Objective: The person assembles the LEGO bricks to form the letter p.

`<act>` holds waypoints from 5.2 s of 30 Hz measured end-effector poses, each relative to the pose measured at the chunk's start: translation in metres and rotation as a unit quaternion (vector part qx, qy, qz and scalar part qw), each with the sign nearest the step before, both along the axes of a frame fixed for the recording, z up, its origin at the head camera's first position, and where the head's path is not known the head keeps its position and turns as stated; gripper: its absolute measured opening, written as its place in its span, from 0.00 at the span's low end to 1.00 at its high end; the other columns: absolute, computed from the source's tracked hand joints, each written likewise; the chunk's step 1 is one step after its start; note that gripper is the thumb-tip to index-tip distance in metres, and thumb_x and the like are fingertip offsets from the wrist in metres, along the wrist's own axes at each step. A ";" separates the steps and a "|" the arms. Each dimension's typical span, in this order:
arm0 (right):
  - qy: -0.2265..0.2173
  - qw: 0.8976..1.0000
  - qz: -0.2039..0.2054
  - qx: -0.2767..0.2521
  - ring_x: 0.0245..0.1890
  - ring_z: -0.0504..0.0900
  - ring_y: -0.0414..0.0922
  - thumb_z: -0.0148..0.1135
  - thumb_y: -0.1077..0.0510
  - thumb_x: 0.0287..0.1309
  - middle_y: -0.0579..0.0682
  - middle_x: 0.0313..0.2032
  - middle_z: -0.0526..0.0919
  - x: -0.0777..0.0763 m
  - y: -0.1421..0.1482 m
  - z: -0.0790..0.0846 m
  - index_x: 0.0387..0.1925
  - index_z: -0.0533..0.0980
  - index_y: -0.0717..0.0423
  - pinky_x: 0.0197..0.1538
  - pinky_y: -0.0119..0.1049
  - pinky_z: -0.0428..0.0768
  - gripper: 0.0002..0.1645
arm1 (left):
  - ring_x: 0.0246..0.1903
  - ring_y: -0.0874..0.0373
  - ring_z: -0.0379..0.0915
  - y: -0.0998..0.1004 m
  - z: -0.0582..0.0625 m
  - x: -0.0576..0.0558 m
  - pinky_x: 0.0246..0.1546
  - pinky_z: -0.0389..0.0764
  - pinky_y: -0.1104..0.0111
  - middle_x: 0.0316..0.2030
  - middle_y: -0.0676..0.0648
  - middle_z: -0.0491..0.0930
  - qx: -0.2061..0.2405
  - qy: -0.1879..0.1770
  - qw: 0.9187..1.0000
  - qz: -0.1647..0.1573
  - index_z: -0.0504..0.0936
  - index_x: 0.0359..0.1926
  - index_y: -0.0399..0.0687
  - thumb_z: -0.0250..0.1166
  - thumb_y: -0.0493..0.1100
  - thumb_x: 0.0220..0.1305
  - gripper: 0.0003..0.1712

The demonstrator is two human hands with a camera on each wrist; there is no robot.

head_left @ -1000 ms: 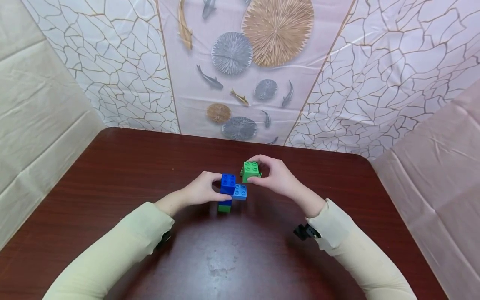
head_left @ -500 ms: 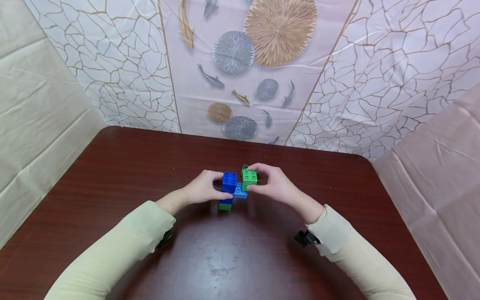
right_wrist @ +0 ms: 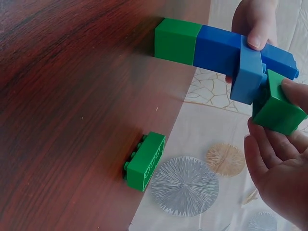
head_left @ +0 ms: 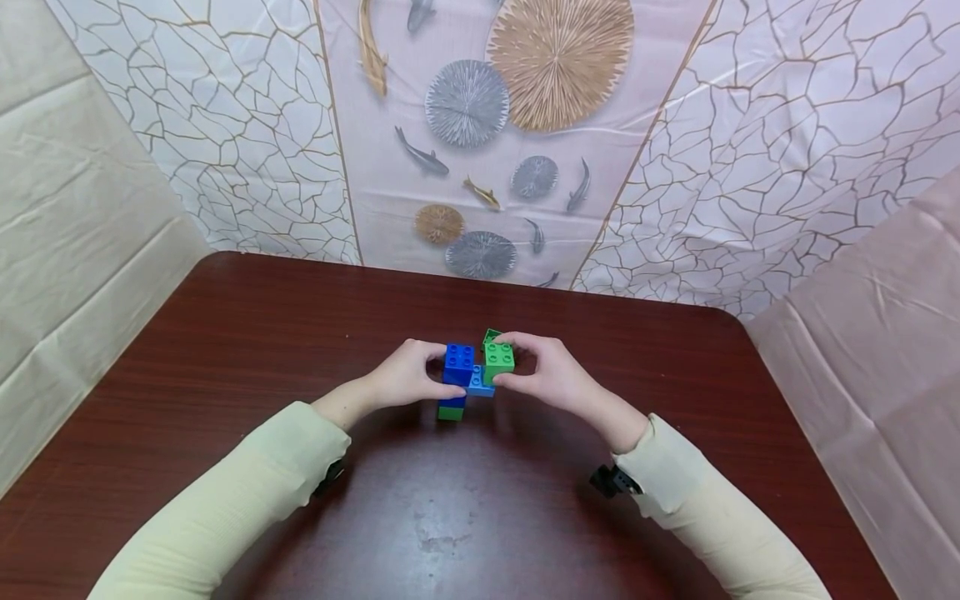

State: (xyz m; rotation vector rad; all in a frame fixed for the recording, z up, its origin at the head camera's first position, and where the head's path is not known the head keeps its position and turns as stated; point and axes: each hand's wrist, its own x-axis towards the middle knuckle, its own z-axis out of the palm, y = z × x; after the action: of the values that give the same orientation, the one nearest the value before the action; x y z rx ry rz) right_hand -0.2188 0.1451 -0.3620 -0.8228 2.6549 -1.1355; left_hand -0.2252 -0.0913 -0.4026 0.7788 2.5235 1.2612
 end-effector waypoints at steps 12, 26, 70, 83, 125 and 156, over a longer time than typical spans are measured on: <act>0.012 1.000 -0.004 0.005 0.45 0.79 0.50 0.69 0.58 0.50 0.56 0.49 0.81 0.005 0.002 0.001 0.55 0.74 0.58 0.50 0.50 0.79 0.29 | 0.35 0.62 0.79 -0.001 0.001 0.001 0.43 0.81 0.69 0.38 0.48 0.85 0.004 0.004 1.000 -0.003 0.80 0.44 0.43 0.71 0.48 0.52 0.20; 0.041 0.999 -0.001 0.021 0.51 0.79 0.51 0.69 0.58 0.50 0.56 0.52 0.80 0.008 0.002 0.000 0.56 0.73 0.58 0.53 0.49 0.77 0.29 | 0.37 0.61 0.81 -0.001 0.000 0.001 0.43 0.81 0.68 0.39 0.48 0.85 0.007 0.003 1.000 0.000 0.80 0.45 0.44 0.71 0.49 0.52 0.21; 0.083 0.997 0.009 -0.003 0.37 0.78 0.44 0.70 0.57 0.49 0.56 0.45 0.83 0.008 -0.008 0.002 0.49 0.78 0.61 0.41 0.48 0.80 0.24 | 0.36 0.61 0.82 -0.003 0.001 0.003 0.41 0.82 0.69 0.38 0.46 0.85 0.026 0.018 0.999 -0.010 0.80 0.44 0.42 0.72 0.46 0.52 0.20; 0.050 0.999 0.005 -0.020 0.37 0.78 0.47 0.70 0.58 0.49 0.55 0.44 0.82 0.004 -0.008 -0.006 0.50 0.77 0.60 0.43 0.49 0.79 0.25 | 0.36 0.60 0.81 -0.004 -0.003 0.001 0.42 0.82 0.68 0.38 0.46 0.85 0.019 0.020 1.000 -0.002 0.80 0.45 0.42 0.72 0.47 0.52 0.21; -0.073 0.976 -0.138 0.152 0.45 0.76 0.52 0.63 0.58 0.55 0.61 0.48 0.78 -0.077 0.013 -0.061 0.54 0.72 0.65 0.52 0.46 0.75 0.26 | 0.37 0.61 0.80 0.000 -0.002 0.003 0.43 0.81 0.68 0.38 0.47 0.85 0.028 0.006 1.000 0.011 0.81 0.43 0.43 0.72 0.47 0.50 0.20; -0.133 0.960 -0.148 -0.196 0.34 0.75 0.33 0.58 0.68 0.55 0.39 0.30 0.77 -0.067 0.020 -0.035 0.49 0.66 0.67 0.42 0.27 0.74 0.20 | 0.40 0.58 0.80 0.000 -0.005 0.002 0.45 0.81 0.66 0.40 0.47 0.84 0.021 -0.001 1.000 0.017 0.80 0.45 0.43 0.72 0.48 0.51 0.22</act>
State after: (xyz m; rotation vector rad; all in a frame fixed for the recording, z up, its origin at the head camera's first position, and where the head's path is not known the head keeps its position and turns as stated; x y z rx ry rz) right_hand -0.2863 0.1653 -0.3967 -0.2862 2.4117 -1.7464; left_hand -0.2228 -0.0916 -0.4073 0.7458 2.5259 1.3296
